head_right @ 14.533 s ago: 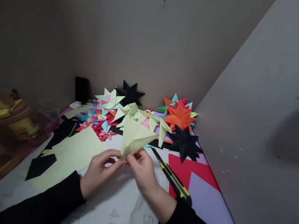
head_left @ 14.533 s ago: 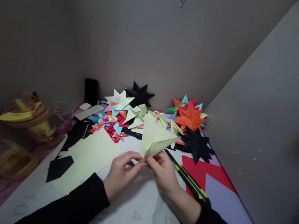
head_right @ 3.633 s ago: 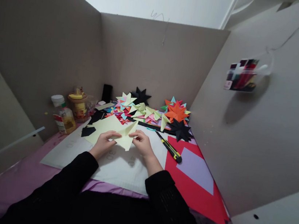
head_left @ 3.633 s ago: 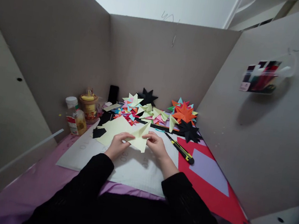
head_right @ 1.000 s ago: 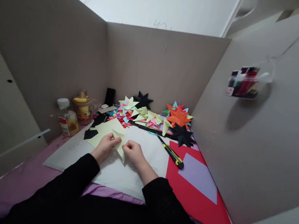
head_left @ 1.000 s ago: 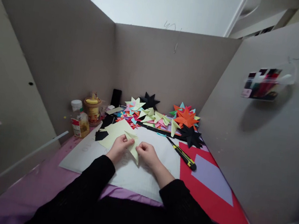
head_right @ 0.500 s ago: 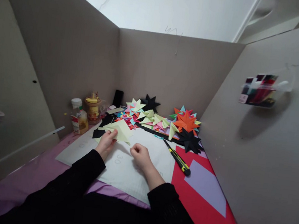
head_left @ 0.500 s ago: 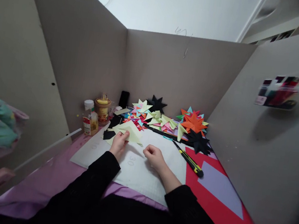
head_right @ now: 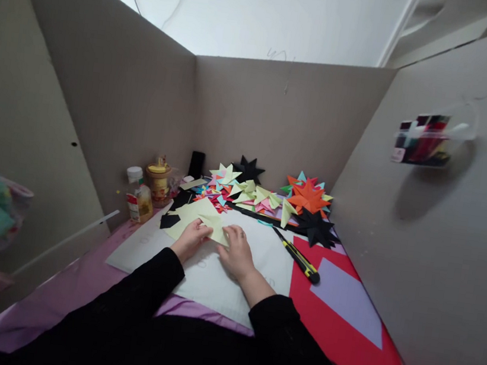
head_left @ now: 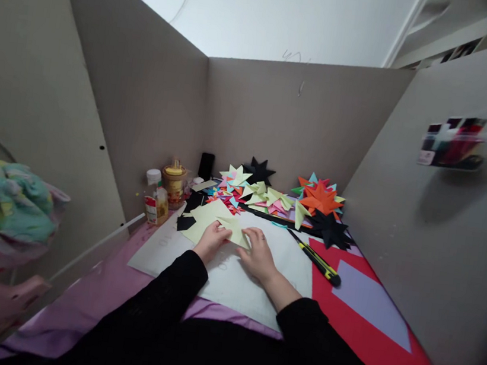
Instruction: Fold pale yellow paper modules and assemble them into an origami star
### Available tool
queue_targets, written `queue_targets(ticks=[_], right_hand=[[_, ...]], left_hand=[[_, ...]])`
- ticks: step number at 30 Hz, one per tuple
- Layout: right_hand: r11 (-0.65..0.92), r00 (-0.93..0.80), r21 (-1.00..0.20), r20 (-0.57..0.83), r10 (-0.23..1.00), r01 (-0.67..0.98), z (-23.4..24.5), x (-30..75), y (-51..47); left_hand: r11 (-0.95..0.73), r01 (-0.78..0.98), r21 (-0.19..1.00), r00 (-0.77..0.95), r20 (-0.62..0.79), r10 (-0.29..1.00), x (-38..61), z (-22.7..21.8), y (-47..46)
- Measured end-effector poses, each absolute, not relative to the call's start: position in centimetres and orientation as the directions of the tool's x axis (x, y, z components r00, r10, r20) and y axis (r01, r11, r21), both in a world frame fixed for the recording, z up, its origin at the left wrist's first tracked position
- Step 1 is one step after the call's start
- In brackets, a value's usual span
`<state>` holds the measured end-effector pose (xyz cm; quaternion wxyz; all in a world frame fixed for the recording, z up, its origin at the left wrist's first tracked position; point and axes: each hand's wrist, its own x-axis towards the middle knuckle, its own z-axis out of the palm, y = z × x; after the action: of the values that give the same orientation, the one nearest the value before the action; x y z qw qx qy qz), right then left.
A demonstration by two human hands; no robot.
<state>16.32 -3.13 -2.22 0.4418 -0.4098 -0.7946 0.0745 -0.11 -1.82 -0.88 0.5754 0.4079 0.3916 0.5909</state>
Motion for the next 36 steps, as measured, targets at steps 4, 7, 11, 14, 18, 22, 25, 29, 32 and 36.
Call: queue_targets(ticks=[4,7,11,14,18,22,25,29,32,36], right_hand=[[0.654,-0.309,-0.365,0.662,0.682,0.662,-2.6,15.8,-3.0],[0.662,-0.316,-0.366,0.663,0.679,0.654,-2.7,15.7,-2.9],[0.684,-0.339,-0.369,0.661,0.669,0.629,-2.7,15.7,-3.1],[0.687,-0.35,-0.371,0.654,0.671,0.624,-2.6,15.7,-3.3],[0.696,-0.338,-0.421,0.653,0.678,0.582,-2.6,15.8,-3.2],[0.653,-0.24,-0.563,0.635,0.734,0.507,-2.6,16.2,-3.0],[0.504,-0.046,-0.752,0.538,0.842,0.424,-2.6,16.6,-2.6],[0.321,0.134,-0.933,0.343,0.93,0.159,-2.8,17.2,-1.6],[0.274,0.129,-0.96,0.265,0.956,-0.055,-2.9,17.5,-1.1],[0.274,0.092,-0.94,0.26,0.961,-0.204,-2.7,17.4,-1.0]], left_hand=[[0.001,-0.357,0.934,0.059,0.022,0.998,0.5,-0.5,-2.0],[-0.009,-0.304,0.953,0.15,0.057,0.987,0.7,-0.1,-2.1],[-0.004,-0.273,0.962,0.215,0.065,0.974,0.5,0.1,-2.4],[0.022,-0.311,0.95,0.264,0.064,0.963,0.4,0.0,-2.5],[0.042,-0.412,0.91,0.22,0.055,0.974,0.1,-0.3,-2.2],[0.07,-0.435,0.898,0.189,0.015,0.982,-0.2,-0.3,-2.0],[0.07,-0.409,0.91,0.179,0.005,0.984,-0.4,-0.2,-1.9],[0.055,-0.392,0.919,0.163,0.011,0.987,-0.5,-0.1,-2.0],[0.071,-0.376,0.924,0.172,-0.006,0.985,-0.4,-0.1,-2.1],[0.093,-0.341,0.936,0.201,-0.024,0.979,-0.4,-0.2,-2.1]])
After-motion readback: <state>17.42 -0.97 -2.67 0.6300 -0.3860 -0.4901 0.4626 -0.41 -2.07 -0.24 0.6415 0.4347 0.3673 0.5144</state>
